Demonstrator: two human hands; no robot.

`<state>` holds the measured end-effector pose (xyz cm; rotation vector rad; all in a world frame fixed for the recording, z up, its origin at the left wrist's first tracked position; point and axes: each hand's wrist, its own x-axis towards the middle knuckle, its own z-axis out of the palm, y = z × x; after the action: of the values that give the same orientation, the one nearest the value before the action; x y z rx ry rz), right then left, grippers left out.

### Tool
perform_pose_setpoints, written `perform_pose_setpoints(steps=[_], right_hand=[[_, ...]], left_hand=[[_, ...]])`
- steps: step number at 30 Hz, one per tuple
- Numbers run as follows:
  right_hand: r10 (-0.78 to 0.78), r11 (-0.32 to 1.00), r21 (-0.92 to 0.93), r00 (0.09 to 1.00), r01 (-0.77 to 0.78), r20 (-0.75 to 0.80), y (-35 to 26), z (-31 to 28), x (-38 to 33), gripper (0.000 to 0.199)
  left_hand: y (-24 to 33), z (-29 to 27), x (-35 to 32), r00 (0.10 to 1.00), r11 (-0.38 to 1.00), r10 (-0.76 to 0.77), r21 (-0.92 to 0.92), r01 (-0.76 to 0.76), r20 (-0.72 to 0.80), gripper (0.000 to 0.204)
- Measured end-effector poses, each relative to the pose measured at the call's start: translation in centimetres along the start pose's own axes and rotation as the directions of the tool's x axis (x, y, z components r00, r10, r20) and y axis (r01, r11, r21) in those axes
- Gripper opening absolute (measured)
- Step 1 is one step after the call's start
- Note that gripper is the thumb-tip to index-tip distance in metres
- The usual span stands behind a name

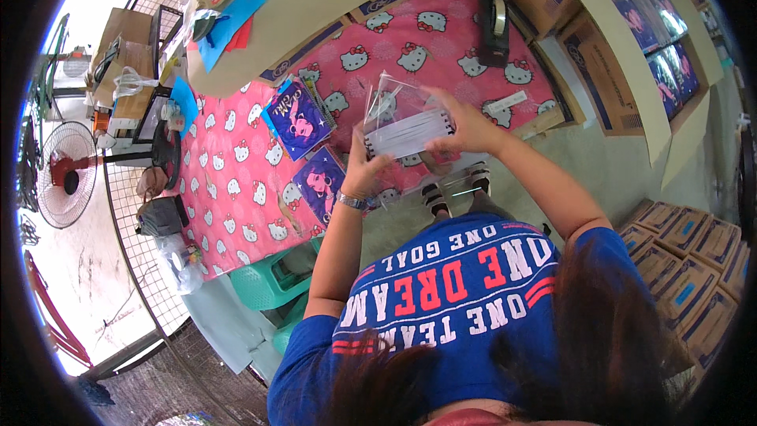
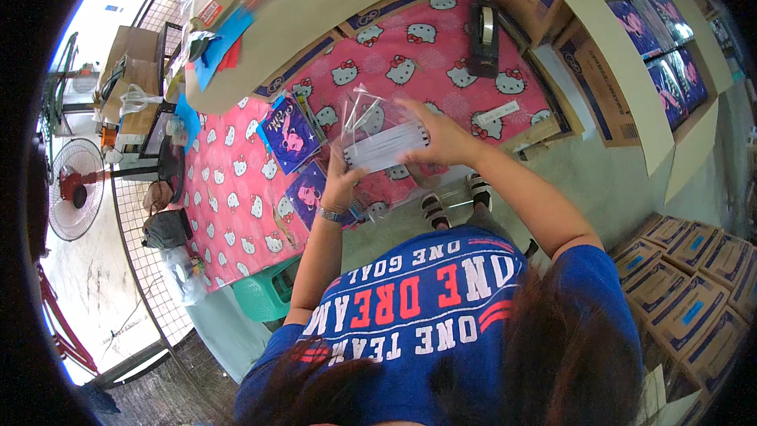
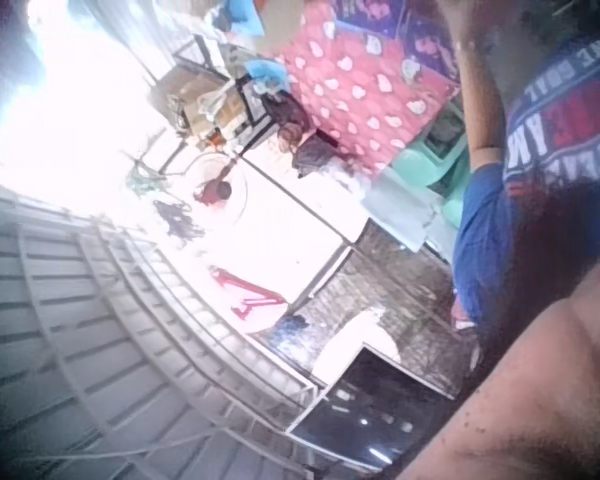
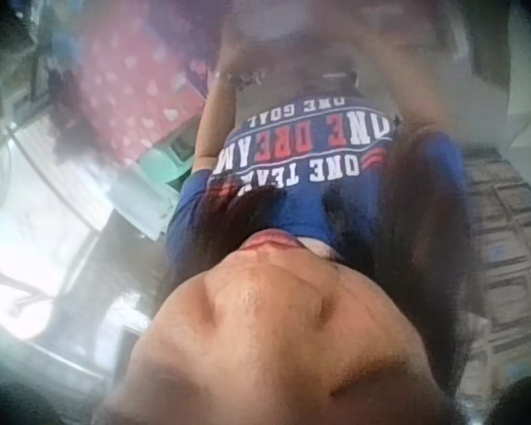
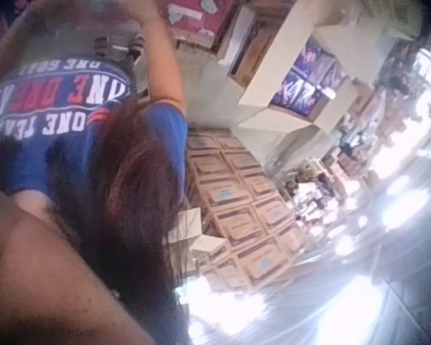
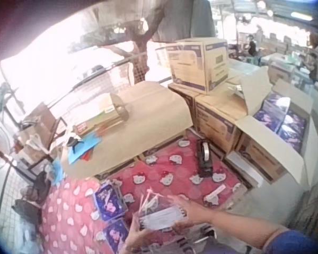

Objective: The person places a notebook into a plastic bag, removes a protective strip from the bag's adhesive, and seals it, repeating this for several notebooks and then placing the finished items into a box.

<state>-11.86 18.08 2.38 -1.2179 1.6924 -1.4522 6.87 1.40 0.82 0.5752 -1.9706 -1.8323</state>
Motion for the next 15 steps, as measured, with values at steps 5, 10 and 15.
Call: perform_pose_setpoints(steps=[5, 10, 15], right_hand=[[-0.076, 0.997, -0.026, 0.996, 0.078, 0.045, -3.6, -2.3, 3.4, 0.023], [0.066, 0.968, 0.238, 0.996, -0.078, 0.058, -2.6, -8.7, 2.5, 0.030], [0.140, 0.916, 0.261, 0.853, -0.305, 0.503, 4.1, -3.5, 2.6, 0.058]], left_hand=[[4.8, 0.7, 1.8, 0.997, 0.996, -0.041, 0.078, 0.046, -0.071, 0.014], [4.6, -2.3, 2.0, 0.966, 0.982, 0.077, -0.149, -0.117, -0.249, 0.025], [-5.0, -2.6, 0.4, 0.947, 0.757, -0.295, -0.573, 0.315, 0.131, 0.048]])
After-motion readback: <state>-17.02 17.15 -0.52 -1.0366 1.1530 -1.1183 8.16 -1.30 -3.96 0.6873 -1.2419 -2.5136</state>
